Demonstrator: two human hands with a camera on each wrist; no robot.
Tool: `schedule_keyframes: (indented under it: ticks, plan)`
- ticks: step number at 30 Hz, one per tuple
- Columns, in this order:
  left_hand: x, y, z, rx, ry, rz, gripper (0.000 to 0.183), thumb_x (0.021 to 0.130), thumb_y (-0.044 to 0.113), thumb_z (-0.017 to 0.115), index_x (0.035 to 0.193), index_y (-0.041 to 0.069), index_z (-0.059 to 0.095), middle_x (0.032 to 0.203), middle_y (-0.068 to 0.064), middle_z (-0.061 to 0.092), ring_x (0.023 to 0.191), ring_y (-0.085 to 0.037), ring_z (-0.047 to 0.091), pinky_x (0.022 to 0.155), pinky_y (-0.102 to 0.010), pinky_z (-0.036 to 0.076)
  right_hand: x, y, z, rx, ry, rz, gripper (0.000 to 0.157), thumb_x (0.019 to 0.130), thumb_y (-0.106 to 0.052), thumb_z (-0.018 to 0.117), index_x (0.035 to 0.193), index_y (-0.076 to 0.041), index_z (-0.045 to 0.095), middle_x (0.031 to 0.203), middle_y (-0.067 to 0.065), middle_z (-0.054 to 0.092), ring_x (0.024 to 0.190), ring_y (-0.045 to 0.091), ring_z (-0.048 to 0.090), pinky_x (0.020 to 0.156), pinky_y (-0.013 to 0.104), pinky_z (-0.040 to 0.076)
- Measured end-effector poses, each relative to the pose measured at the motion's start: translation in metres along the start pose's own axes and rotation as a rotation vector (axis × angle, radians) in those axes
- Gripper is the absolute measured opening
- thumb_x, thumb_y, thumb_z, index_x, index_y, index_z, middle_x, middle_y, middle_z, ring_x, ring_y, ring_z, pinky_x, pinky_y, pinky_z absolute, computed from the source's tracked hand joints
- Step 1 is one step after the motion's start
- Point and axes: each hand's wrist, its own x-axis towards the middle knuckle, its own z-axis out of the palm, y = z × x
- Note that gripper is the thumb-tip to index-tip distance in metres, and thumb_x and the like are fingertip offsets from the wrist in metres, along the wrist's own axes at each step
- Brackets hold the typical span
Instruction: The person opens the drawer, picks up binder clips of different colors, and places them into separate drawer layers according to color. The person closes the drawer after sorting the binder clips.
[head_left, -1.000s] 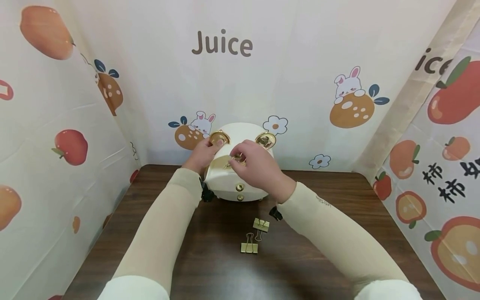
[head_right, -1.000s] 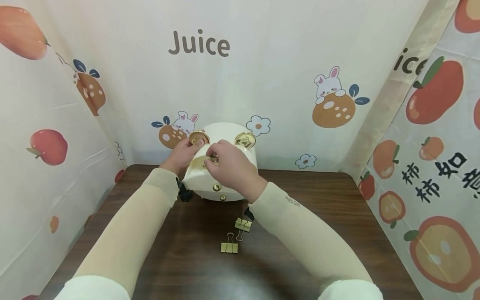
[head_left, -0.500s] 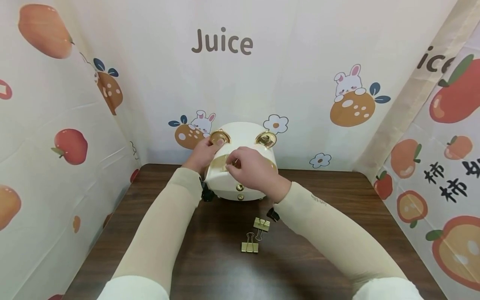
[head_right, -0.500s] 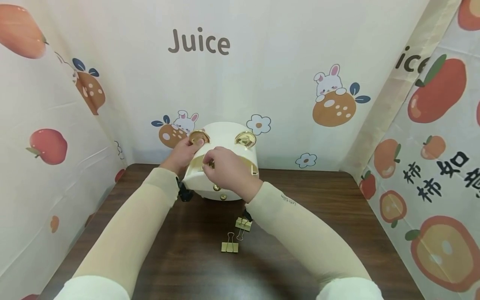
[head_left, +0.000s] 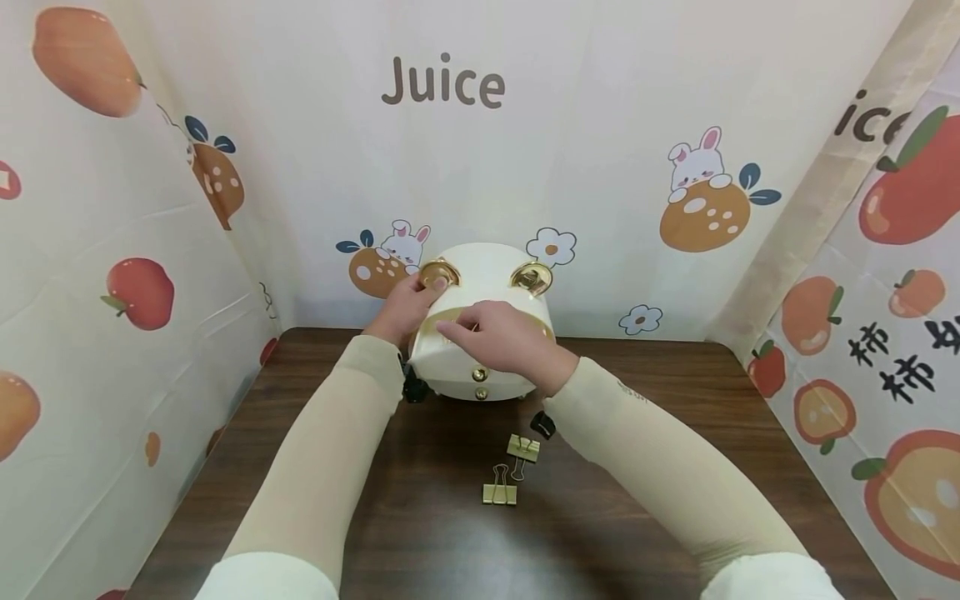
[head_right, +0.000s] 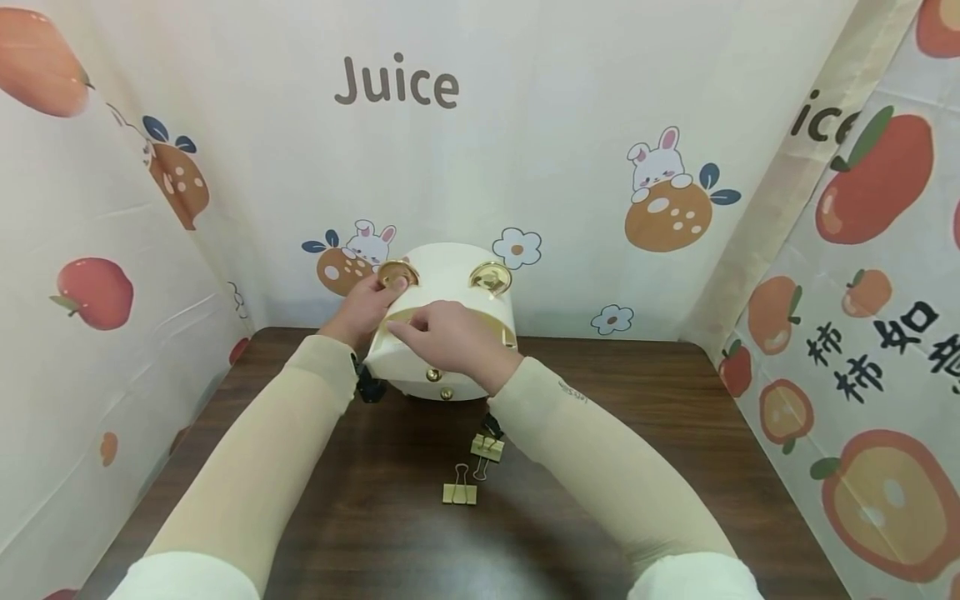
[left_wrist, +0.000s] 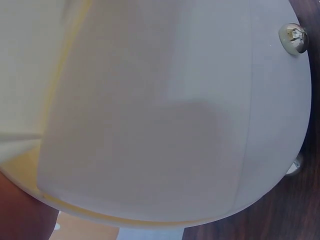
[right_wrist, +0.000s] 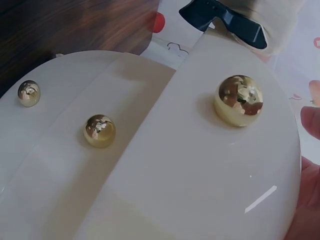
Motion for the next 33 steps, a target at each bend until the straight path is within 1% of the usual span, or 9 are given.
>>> schedule_keyframes:
  ticks: [5, 9, 12, 16, 20, 22, 27, 30, 33]
  plan:
    - [0.0, 0.0, 0.0, 0.003, 0.004, 0.004, 0.052, 0.104, 0.047, 0.058, 0.148, 0.02, 0.055, 0.134, -0.006, 0.061, 0.117, -0.025, 0.059, 0.101, -0.042, 0.049, 0.003, 0.0, -0.002, -0.028, -0.04, 0.025, 0.051, 0.104, -0.06, 0.048, 0.08, -0.021, 0.071, 0.062, -0.003, 0.049, 0.066, 0.017, 0.054, 0.065, 0.034, 0.045]
    - [0.0, 0.0, 0.0, -0.007, 0.004, 0.0, 0.051, 0.104, 0.046, 0.059, 0.148, 0.019, 0.055, 0.134, -0.006, 0.061, 0.118, -0.025, 0.058, 0.101, -0.042, 0.049, 0.003, -0.001, -0.005, -0.049, -0.094, 0.07, 0.056, 0.103, -0.065, 0.043, 0.085, -0.021, 0.072, 0.069, -0.001, 0.058, 0.075, 0.018, 0.059, 0.07, 0.036, 0.047]
    - [0.0, 0.001, 0.0, -0.01, 0.007, 0.004, 0.051, 0.104, 0.045, 0.059, 0.147, 0.019, 0.055, 0.133, -0.007, 0.062, 0.116, -0.025, 0.058, 0.1, -0.042, 0.049, 0.003, -0.001, -0.007, -0.073, -0.133, 0.091, 0.061, 0.103, -0.068, 0.038, 0.085, -0.02, 0.071, 0.073, 0.0, 0.061, 0.076, 0.019, 0.06, 0.071, 0.038, 0.048]
    - [0.0, 0.0, 0.0, 0.001, 0.006, 0.011, 0.051, 0.104, 0.045, 0.059, 0.148, 0.018, 0.055, 0.134, -0.007, 0.061, 0.116, -0.025, 0.059, 0.099, -0.042, 0.05, 0.002, -0.003, -0.009, -0.074, -0.142, 0.096, 0.062, 0.104, -0.067, 0.037, 0.089, -0.018, 0.071, 0.078, 0.001, 0.064, 0.08, 0.019, 0.061, 0.074, 0.039, 0.048]
    - [0.001, 0.0, 0.0, 0.002, -0.004, 0.0, 0.053, 0.104, 0.046, 0.058, 0.15, 0.019, 0.053, 0.137, -0.007, 0.06, 0.12, -0.026, 0.058, 0.101, -0.043, 0.05, 0.001, -0.003, -0.012, -0.056, -0.095, 0.081, 0.06, 0.104, -0.064, 0.04, 0.102, -0.017, 0.076, 0.091, -0.002, 0.07, 0.089, 0.018, 0.063, 0.079, 0.038, 0.049]
    - [0.001, 0.0, -0.001, -0.006, -0.007, -0.002, 0.054, 0.104, 0.046, 0.058, 0.15, 0.019, 0.053, 0.138, -0.007, 0.06, 0.123, -0.027, 0.057, 0.103, -0.044, 0.049, 0.0, -0.003, -0.013, -0.06, -0.061, 0.06, 0.057, 0.104, -0.062, 0.043, 0.105, -0.017, 0.077, 0.092, -0.004, 0.071, 0.089, 0.016, 0.063, 0.079, 0.037, 0.05]
    - [-0.001, 0.001, 0.0, -0.013, 0.0, 0.003, 0.053, 0.104, 0.045, 0.058, 0.15, 0.018, 0.053, 0.138, -0.008, 0.059, 0.125, -0.029, 0.056, 0.105, -0.046, 0.047, -0.006, -0.003, -0.015, -0.063, 0.022, -0.009, 0.04, 0.103, -0.054, 0.056, 0.098, -0.019, 0.076, 0.087, -0.009, 0.07, 0.082, 0.012, 0.063, 0.076, 0.035, 0.051]
    - [-0.001, 0.001, 0.0, -0.017, 0.002, -0.003, 0.054, 0.104, 0.046, 0.059, 0.149, 0.018, 0.053, 0.138, -0.009, 0.06, 0.124, -0.031, 0.056, 0.105, -0.048, 0.046, -0.012, -0.005, -0.018, -0.04, 0.076, -0.041, 0.03, 0.102, -0.047, 0.061, 0.099, -0.021, 0.075, 0.09, -0.011, 0.07, 0.085, 0.01, 0.063, 0.079, 0.034, 0.052]
    - [0.0, 0.001, 0.0, -0.023, -0.002, -0.009, 0.055, 0.103, 0.047, 0.059, 0.149, 0.018, 0.053, 0.139, -0.009, 0.06, 0.124, -0.031, 0.057, 0.105, -0.049, 0.046, -0.02, -0.007, -0.023, -0.005, 0.141, -0.055, 0.024, 0.101, -0.041, 0.064, 0.101, -0.02, 0.075, 0.095, -0.01, 0.07, 0.091, 0.01, 0.064, 0.084, 0.035, 0.053]
